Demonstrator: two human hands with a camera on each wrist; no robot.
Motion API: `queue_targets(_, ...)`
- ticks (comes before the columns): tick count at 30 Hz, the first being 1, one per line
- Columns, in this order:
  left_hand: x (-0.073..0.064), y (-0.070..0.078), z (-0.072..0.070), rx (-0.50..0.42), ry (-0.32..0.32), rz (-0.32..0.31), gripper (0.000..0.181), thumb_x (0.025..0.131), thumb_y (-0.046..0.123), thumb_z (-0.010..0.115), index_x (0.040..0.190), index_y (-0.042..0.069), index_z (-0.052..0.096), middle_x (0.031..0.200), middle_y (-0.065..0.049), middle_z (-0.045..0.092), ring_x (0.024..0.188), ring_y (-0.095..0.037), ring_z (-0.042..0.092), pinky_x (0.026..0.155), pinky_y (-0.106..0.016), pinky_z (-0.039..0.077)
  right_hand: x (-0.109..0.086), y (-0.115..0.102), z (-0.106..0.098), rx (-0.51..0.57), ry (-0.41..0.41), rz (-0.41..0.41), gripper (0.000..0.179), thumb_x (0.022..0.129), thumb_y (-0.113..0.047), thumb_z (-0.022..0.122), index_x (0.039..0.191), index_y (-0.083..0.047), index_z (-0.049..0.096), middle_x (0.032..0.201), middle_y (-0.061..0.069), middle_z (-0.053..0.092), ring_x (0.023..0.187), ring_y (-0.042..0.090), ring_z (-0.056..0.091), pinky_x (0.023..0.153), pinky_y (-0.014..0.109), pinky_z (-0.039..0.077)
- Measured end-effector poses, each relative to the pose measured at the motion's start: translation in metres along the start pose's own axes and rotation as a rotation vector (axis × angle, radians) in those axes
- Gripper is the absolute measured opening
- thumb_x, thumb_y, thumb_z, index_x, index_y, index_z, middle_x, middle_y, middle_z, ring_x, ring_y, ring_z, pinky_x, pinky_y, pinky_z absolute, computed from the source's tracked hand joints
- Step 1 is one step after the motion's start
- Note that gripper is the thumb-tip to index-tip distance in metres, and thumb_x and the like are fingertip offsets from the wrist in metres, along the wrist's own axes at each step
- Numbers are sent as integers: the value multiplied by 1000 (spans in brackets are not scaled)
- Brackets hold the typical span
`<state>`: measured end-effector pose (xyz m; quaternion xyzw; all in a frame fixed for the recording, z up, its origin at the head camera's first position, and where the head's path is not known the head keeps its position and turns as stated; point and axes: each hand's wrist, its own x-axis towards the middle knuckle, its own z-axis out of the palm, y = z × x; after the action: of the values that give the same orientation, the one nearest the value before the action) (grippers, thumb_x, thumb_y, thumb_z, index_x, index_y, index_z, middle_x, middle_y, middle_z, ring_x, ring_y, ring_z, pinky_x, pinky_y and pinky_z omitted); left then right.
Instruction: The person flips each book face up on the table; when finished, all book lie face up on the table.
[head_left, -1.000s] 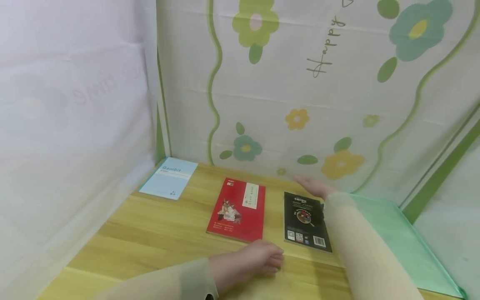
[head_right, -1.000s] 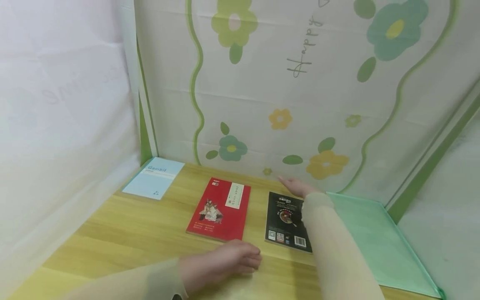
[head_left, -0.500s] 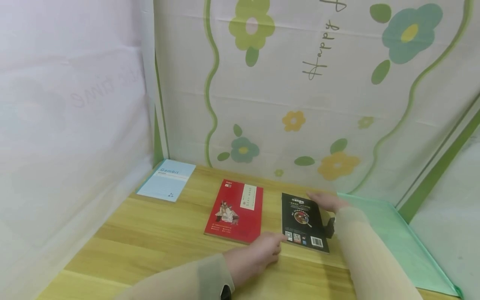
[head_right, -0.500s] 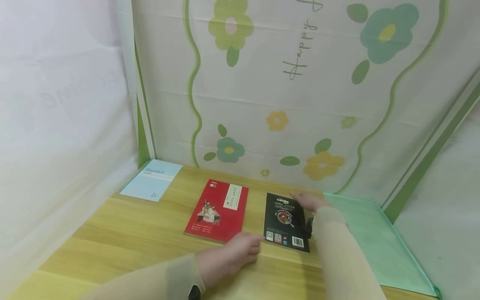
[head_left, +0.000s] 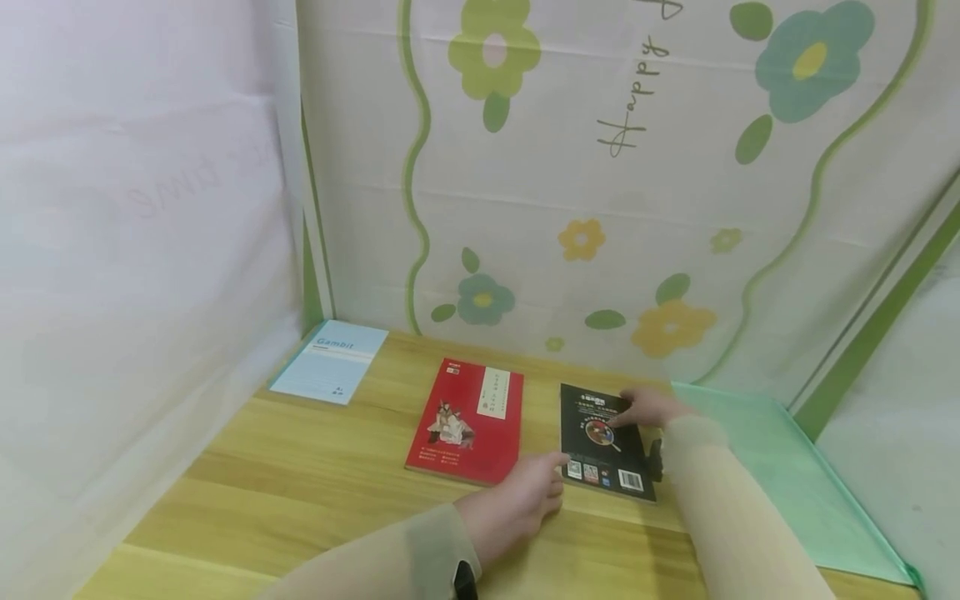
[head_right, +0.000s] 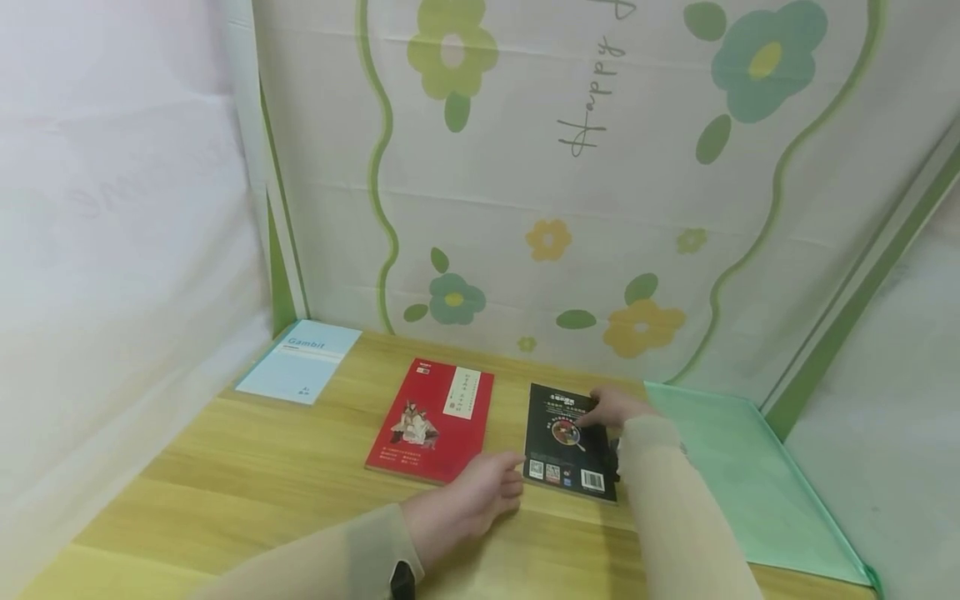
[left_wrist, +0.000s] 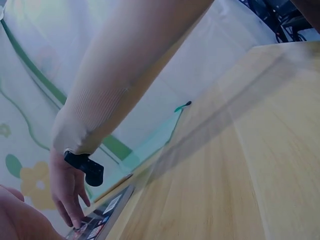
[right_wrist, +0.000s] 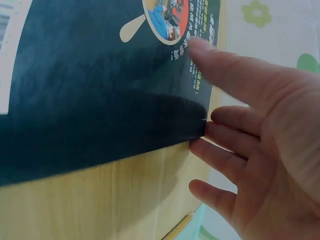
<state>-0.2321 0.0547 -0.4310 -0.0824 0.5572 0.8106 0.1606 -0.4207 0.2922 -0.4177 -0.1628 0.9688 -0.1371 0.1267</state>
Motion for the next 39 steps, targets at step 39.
queue_targets(39, 13, 0, 6, 18, 32, -52, 57, 90, 14, 61, 134, -16, 43, 130, -43, 44, 122, -55, 46, 86, -68, 47, 3, -24, 2, -127, -24, 127, 35, 72, -21, 87, 96, -3, 68, 78, 3, 65, 74, 22, 61, 78, 45, 53)
